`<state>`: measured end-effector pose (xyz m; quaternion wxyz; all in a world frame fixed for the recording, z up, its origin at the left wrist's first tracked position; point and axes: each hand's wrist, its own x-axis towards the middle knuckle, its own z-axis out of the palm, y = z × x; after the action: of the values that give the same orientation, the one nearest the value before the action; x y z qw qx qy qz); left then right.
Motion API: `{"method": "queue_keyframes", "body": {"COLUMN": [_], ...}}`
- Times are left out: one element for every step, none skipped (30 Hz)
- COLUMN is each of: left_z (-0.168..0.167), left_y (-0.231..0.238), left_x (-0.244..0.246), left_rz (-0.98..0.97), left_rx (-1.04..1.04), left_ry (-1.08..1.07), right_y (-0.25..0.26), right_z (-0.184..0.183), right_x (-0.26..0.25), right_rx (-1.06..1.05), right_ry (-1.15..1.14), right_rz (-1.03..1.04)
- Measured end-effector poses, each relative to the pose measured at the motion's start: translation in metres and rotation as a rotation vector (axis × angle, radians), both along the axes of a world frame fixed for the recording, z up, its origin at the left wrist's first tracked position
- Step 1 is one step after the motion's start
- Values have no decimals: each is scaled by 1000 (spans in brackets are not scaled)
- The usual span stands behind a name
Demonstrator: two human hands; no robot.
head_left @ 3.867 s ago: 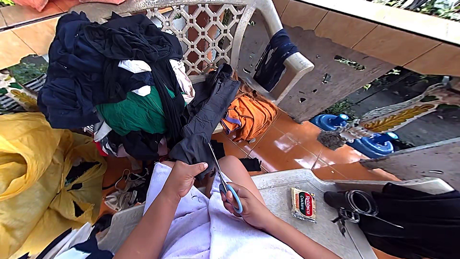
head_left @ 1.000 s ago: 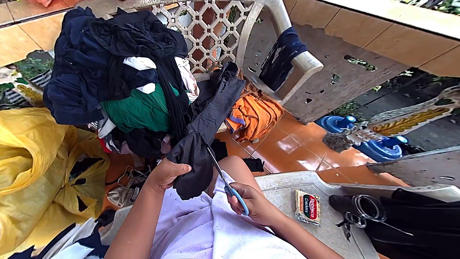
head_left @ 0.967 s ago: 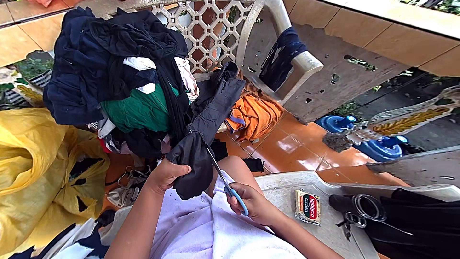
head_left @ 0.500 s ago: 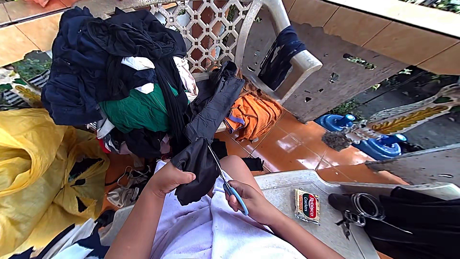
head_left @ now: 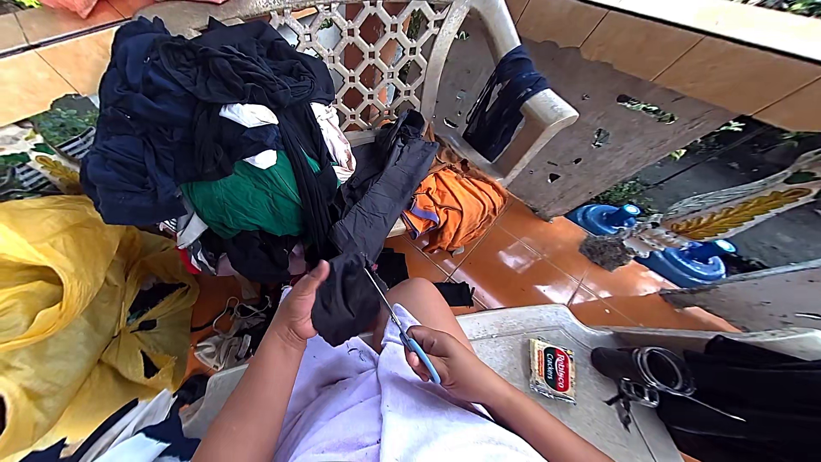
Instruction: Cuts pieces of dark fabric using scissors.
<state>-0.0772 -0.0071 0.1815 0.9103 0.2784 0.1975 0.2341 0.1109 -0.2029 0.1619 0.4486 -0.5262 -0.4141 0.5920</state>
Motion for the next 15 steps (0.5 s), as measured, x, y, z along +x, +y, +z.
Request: {"method": "queue_keyframes", "body": {"left_z": [4,9,13,14,15,15,15,15,16,18,21,25,28,30,32], "left_y": [-5,-10,-13,-16,-17,-18,-19,-19,-20,-21,-23,-24,-26,-27,-28], "left_x": [4,8,10,11,12,12,12,11,10,9,9,8,8,8,8], "left_rz": [35,68,97,117,135,154,165,166,161,162,170,179,190,200,207], "left_rx": [5,35,74,127,177,219,247,268,289,307,318,326,330,328,325], "left_ry": [71,144,191,213,219,222,219,211,207,210,219,233,249,267,280], "right_y": [0,0,0,0,0,0,0,0,0,0,1,1,2,2,3], "right_z": [0,0,0,0,-1,-2,-2,-2,-1,-1,0,1,2,3,4], "right_x": [0,0,0,-1,-1,-1,-2,-3,-5,-6,-7,-7,-7,-8,-7], "right_rx": [-6,-11,-15,-14,-14,-16,-20,-26,-32,-34,-32,-28,-24,-20,-17], "right_ry": [1,8,20,35,54,80,108,134,150,152,142,128,113,95,75], "right_rz": [4,3,3,-1,-7,-11,-14,-17,-17,-15,-14,-12,-10,-11,-13]}}
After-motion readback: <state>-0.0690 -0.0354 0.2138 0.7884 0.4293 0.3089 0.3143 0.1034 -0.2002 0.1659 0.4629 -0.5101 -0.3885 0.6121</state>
